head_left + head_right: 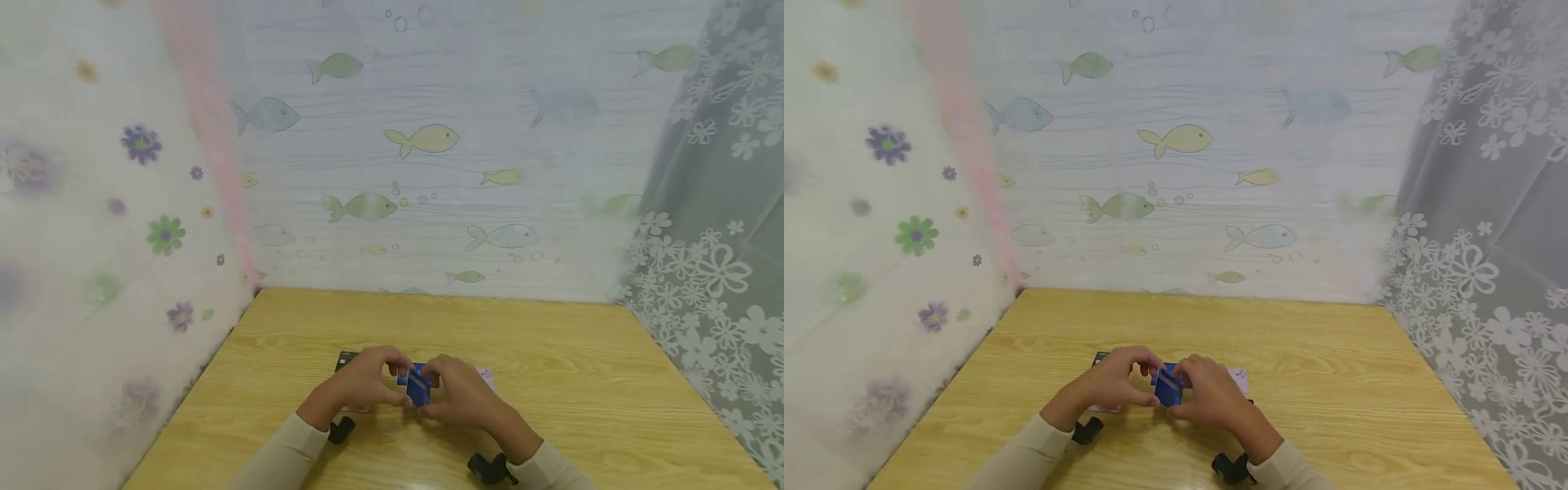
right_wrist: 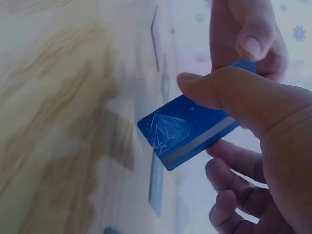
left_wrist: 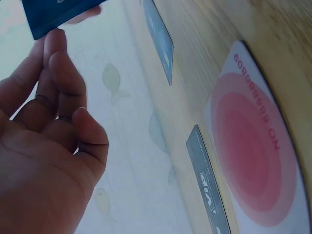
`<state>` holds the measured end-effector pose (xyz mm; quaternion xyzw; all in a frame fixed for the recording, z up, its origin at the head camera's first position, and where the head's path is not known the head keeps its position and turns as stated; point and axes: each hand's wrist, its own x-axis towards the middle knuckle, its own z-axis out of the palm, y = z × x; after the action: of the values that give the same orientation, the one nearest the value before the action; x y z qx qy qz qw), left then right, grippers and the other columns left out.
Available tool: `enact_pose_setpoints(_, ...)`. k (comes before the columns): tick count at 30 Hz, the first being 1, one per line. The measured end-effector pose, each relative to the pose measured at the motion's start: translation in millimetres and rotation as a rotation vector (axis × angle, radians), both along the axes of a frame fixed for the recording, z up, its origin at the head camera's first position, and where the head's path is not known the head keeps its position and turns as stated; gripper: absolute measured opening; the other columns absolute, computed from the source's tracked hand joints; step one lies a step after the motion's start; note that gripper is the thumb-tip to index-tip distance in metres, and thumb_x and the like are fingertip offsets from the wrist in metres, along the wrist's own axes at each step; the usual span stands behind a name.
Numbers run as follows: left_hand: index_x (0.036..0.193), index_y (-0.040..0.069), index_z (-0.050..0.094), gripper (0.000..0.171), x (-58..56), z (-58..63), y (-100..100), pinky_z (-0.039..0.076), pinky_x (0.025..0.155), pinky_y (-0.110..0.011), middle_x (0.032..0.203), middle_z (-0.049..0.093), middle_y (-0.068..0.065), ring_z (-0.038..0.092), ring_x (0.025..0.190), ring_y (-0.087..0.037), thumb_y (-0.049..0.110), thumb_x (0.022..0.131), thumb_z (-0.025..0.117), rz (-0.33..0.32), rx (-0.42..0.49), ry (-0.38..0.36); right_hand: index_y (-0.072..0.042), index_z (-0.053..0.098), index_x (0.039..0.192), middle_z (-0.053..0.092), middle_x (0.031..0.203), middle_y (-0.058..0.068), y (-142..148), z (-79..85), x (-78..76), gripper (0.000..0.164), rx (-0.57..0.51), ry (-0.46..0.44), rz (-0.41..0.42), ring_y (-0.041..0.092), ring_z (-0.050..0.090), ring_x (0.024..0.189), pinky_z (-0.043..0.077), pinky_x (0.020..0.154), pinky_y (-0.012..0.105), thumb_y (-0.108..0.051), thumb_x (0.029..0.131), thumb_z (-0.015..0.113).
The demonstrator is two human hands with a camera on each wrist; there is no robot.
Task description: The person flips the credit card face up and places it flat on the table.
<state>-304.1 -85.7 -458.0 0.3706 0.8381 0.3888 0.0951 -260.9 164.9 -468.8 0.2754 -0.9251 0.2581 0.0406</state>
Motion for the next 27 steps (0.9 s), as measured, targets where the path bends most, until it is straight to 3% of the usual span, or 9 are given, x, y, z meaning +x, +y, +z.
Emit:
enact_pose_setpoints(7,0.127,0.024,0.067,0.056,-1.1,1.0,0.6,0.051,0.09,-0.042,0.119,0.067,0.002,0.06,0.106,-0.027,0.048,0.08,0.088,0.016,0.053,0.036,-0.016,0.069,0.122,0.065,0.11,-0.001,-11.8,8.4,-0.9,0.049,-0.082,0.025,-0.027,0.018,0.062,0.099,0.051,0.084,0.04,-0.038,0.082,0.087)
enact_pose_setpoints(13,0.149,0.023,0.051,0.085,-0.1,2.6,1.0,0.045,0.106,-0.059,0.139,0.058,-0.003,0.057,0.125,-0.028,0.051,0.078,0.089,0.022,0.061,-0.007,-0.012,0.069,0.12,0.062,0.115,-0.001,-13.3,10.4,-1.7,0.05,-0.198,-0.003,-0.014,0.025,0.061,0.1,0.052,0.082,0.036,-0.041,0.083,0.087)
enact_pose_setpoints(18,0.157,0.021,0.042,0.101,0.8,0.0,-0.6,0.045,0.11,-0.056,0.152,0.048,-0.004,0.051,0.136,-0.028,0.049,0.074,0.092,0.015,0.005,-0.034,-0.017,0.07,0.122,0.058,0.124,-0.006,-10.2,5.7,-3.6,0.046,-0.295,-0.026,0.019,0.026,0.06,0.113,0.053,0.093,0.051,-0.036,0.084,0.087)
enact_pose_setpoints(22,0.153,0.019,0.049,0.094,1.0,-3.0,-1.1,0.046,0.11,-0.053,0.152,0.044,0.002,0.05,0.137,-0.027,0.046,0.075,0.093,0.006,-0.042,-0.011,-0.019,0.071,0.121,0.059,0.13,-0.005,-9.5,7.5,-3.3,0.046,-0.345,-0.002,0.031,0.024,0.057,0.121,0.049,0.098,0.06,-0.035,0.082,0.088)
enact_pose_setpoints(27,0.136,0.018,0.064,0.071,-0.4,-5.6,-0.9,0.046,0.111,-0.051,0.144,0.049,0.004,0.051,0.134,-0.022,0.047,0.077,0.091,0.008,-0.065,0.028,-0.018,0.071,0.121,0.059,0.135,0.005,-9.4,12.4,-2.7,0.046,-0.363,-0.011,0.037,0.027,0.054,0.127,0.045,0.101,0.063,-0.035,0.082,0.089)
